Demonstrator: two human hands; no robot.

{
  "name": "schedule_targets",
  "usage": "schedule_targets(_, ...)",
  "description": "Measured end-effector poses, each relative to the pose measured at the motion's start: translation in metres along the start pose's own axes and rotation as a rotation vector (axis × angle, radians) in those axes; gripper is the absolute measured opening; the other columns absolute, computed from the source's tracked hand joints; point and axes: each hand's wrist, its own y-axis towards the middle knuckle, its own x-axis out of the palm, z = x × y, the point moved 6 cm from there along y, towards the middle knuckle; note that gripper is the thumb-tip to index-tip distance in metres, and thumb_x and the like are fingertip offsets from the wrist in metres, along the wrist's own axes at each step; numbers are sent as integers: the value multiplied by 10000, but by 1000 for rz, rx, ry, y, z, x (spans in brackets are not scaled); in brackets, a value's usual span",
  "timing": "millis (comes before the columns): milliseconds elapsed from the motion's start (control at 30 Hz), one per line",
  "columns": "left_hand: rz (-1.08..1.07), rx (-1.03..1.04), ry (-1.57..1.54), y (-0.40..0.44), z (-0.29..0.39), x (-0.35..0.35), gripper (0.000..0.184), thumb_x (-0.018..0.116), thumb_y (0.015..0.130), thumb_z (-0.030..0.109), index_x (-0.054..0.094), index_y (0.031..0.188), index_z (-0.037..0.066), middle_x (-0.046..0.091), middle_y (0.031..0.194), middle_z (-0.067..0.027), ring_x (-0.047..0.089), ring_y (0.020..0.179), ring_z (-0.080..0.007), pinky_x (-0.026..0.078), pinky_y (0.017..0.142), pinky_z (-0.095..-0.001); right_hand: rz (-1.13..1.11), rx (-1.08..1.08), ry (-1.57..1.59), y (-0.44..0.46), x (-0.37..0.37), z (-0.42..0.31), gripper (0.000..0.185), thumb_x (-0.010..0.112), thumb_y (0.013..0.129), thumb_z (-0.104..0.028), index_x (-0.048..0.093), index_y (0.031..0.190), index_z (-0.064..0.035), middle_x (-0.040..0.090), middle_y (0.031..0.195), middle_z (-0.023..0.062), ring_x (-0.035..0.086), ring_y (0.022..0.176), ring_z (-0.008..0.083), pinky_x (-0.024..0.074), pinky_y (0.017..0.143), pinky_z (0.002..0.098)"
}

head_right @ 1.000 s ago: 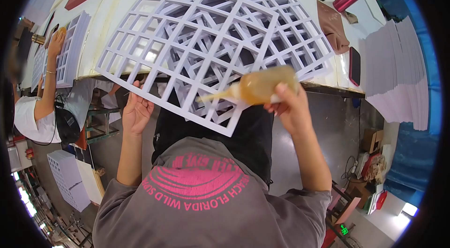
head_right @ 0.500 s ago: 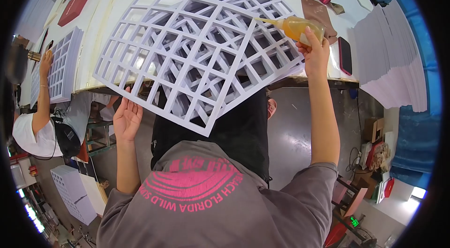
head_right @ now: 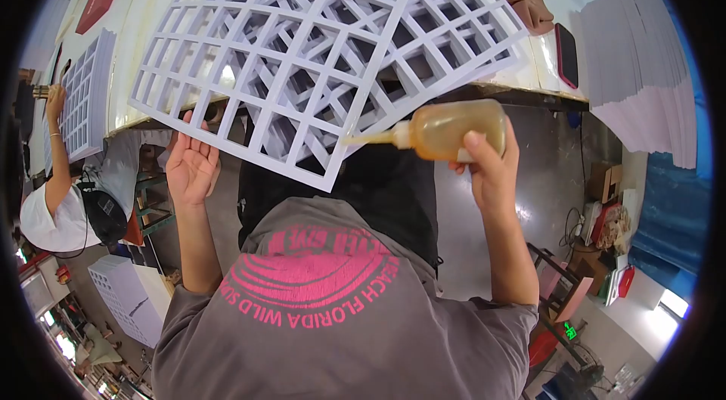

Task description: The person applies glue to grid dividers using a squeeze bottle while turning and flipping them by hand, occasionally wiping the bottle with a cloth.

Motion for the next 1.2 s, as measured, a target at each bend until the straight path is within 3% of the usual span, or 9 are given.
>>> schedule_targets(200,-13,-7,7,-1,0,-1,383,411,970,162,400,1343,77,513,1276,-107,471,1212,-213,394,1016,-419,-221,245,68,-34,15,23,612,682,777,-285,406,1229,21,605,922,140,598,584,157,470,469,239)
schedule_targets(300,-38,3,34,0,0,-2,368,437,957,135,415,1317,60,506,1278,-116,450,1235,-233,394,1025,-415,-203,389,320,-30,10,30,597,646,810,-331,421,1241,16,614,923,131,586,564,150,466,472,236)
schedule_targets(467,-196,111,68,2,8,13,301,536,882,8,455,1172,16,502,1252,-163,436,1243,-296,394,1041,-424,-136,339,598,-10,-6,35,536,484,889,-473,497,1193,-31,625,997,123,495,516,141,397,439,233)
schedule_targets(567,-366,133,26,17,17,44,267,542,879,10,451,1129,31,510,1227,-175,436,1245,-284,393,1044,-427,-86,383,709,-8,2,21,573,498,864,-522,510,1178,-43,622,948,87,440,482,108,365,415,207)
schedule_targets(800,-334,377,287,147,34,148,308,557,900,110,457,1190,85,535,1201,-124,473,1195,-247,400,996,-422,-42,316,840,-8,-14,26,562,533,846,-528,536,1139,-48,586,860,63,395,498,86,323,436,186)
schedule_targets(900,-339,292,266,238,16,208,304,531,915,156,489,1195,47,522,1226,-137,479,1164,-248,351,1018,-457,-78,319,923,-8,-7,30,561,551,839,-510,530,1145,-41,586,919,93,419,519,101,337,441,197)
schedule_targets(933,-362,97,311,292,4,191,390,566,901,259,467,1221,60,526,1207,-120,478,1153,-232,378,988,-452,-96,327,966,-9,-4,30,557,563,834,-495,526,1151,-39,594,985,113,449,530,117,357,441,205)
schedule_targets(1000,125,-22,486,326,-28,177,438,586,882,326,480,1231,83,547,1165,-103,485,1129,-208,415,933,-438,-114,323,1019,-12,1,29,552,583,822,-472,521,1160,-40,594,1057,141,475,551,141,377,449,219)
schedule_targets(1200,-211,150,1437,260,-83,184,317,598,855,206,581,1156,106,574,1075,-81,554,1025,-211,477,813,-353,-79,289,1035,-19,-24,39,570,568,827,-488,513,1163,-31,593,1021,132,465,554,141,371,461,229)
